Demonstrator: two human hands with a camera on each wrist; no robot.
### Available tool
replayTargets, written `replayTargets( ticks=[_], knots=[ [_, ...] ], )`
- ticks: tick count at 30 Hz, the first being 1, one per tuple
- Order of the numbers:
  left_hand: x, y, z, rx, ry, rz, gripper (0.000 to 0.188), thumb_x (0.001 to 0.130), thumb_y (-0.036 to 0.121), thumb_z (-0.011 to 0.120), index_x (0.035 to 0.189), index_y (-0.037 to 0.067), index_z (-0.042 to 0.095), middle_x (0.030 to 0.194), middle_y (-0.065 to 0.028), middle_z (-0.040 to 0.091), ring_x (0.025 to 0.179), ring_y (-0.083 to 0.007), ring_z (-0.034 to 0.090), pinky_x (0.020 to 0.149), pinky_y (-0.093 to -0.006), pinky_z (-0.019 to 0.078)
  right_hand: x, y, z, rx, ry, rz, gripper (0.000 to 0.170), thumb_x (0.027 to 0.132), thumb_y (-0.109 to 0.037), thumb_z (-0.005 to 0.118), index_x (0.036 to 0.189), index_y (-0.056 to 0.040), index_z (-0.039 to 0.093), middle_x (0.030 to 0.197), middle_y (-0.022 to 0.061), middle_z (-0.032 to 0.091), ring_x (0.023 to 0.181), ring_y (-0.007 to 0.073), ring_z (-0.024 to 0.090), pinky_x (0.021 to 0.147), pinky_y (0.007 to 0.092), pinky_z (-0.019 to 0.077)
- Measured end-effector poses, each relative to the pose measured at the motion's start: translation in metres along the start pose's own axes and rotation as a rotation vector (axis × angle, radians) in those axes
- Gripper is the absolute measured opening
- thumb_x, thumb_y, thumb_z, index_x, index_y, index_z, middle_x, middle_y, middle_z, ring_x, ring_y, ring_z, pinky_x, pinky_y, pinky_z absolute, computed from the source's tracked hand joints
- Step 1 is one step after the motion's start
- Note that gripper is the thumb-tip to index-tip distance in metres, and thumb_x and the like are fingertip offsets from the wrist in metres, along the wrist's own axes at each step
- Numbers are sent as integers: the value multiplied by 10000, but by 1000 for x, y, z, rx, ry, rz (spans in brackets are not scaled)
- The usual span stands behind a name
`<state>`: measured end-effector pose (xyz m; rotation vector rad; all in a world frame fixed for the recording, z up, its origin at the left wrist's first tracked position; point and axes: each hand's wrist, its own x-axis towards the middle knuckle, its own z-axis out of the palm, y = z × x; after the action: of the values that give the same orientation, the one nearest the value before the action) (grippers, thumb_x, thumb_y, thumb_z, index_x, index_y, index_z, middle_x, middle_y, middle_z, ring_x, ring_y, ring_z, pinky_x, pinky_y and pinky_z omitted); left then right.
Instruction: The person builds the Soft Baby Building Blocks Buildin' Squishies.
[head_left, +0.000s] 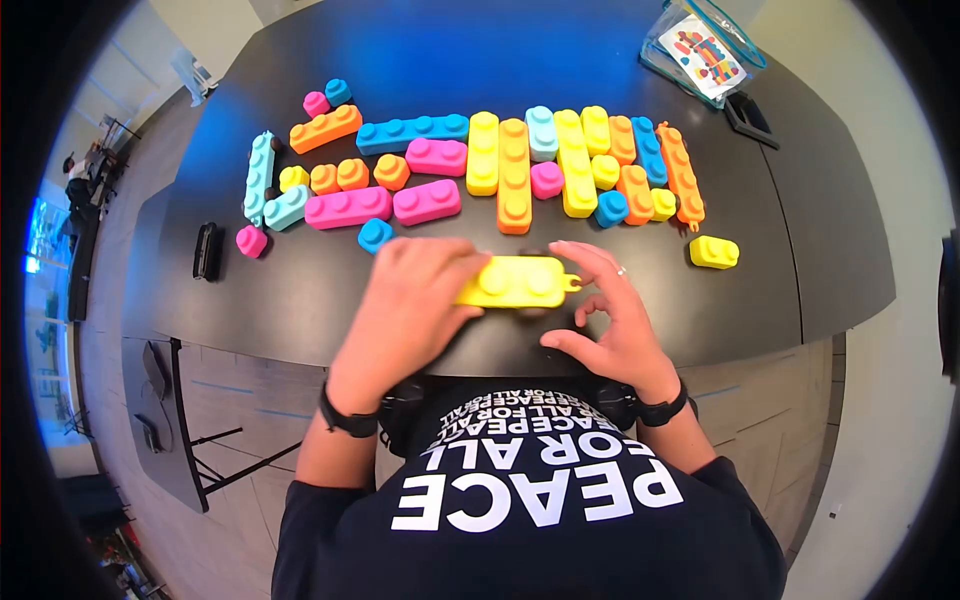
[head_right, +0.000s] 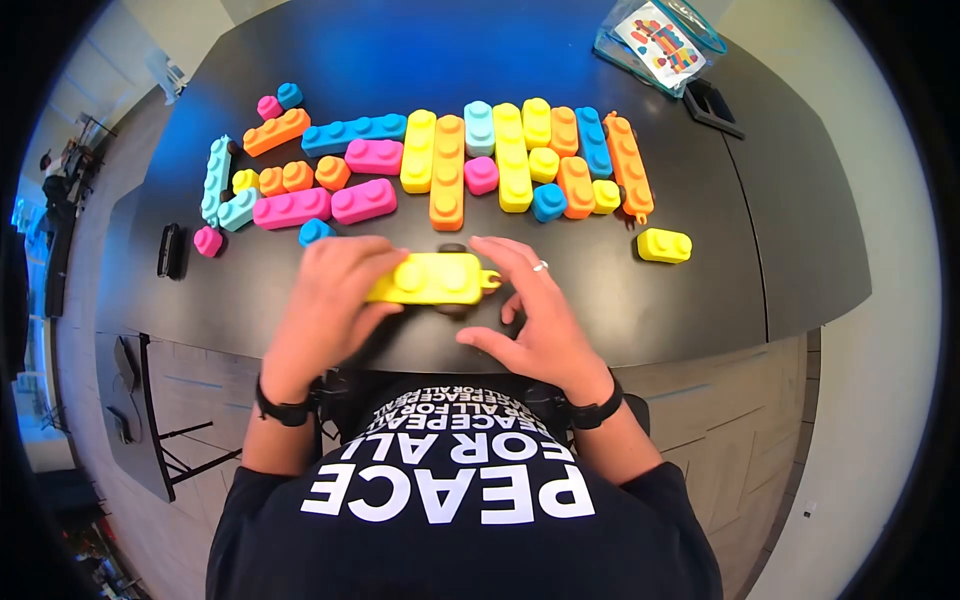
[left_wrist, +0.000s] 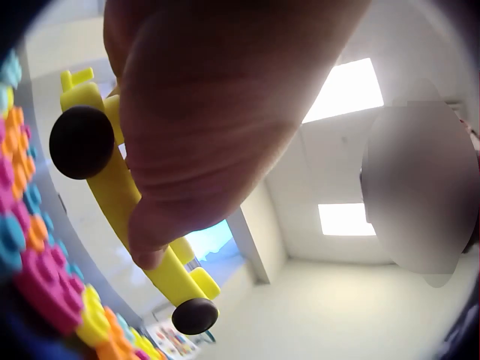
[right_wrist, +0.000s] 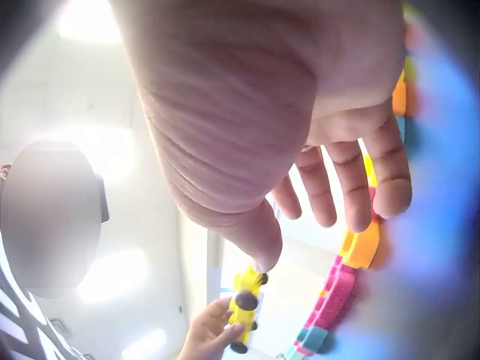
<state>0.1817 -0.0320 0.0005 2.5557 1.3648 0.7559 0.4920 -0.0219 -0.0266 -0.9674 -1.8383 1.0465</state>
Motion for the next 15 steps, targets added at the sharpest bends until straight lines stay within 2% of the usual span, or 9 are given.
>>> replayTargets(
  ticks=[2,4,7,10,13,15],
  knots=[
    [3,14,19,-68,-22,12,651,910,168,946,1519,82,732,1458,-103,719,1339,-368,668,1168,-521,482,3,-1,-4,-133,-101,-34,832,915,-205,1035,1659,-100,677,1632,133,665,1224,261,713,866,337,607],
    [1,20,35,-111,-19,19,641,908,168,948,1506,81,735,1451,-97,714,1337,-346,672,1163,-508,478,7,9,-4,-262,-103,-180,742,910,-217,1016,1583,-103,726,1549,143,709,1260,365,720,1036,429,616],
    [-1,24,50,-118,-40,16,649,903,171,954,1508,83,736,1445,-89,713,1338,-330,673,1165,-500,473,-1,23,-6,-272,-130,-119,652,900,-195,999,1500,-96,762,1488,145,736,1341,421,693,1173,500,569],
    [-5,18,69,-109,-86,8,665,897,182,963,1516,89,737,1449,-83,712,1358,-325,664,1172,-504,469,-8,33,-1,-422,-148,-90,614,887,-179,990,1456,-97,772,1455,134,748,1417,416,661,1193,517,556],
    [-6,15,68,-153,-93,-16,680,894,210,975,1519,89,736,1476,-97,712,1386,-353,653,1197,-518,465,-12,42,4,-447,-142,-63,668,885,-194,999,1506,-107,769,1516,123,749,1483,408,618,1210,528,538],
    [-6,12,57,-161,-44,-36,701,888,231,987,1525,87,733,1510,-111,707,1410,-373,644,1218,-526,458,-11,36,0,-428,-31,-97,698,899,-205,1000,1548,-116,759,1565,112,744,1427,365,661,1140,493,569]
  ],
)
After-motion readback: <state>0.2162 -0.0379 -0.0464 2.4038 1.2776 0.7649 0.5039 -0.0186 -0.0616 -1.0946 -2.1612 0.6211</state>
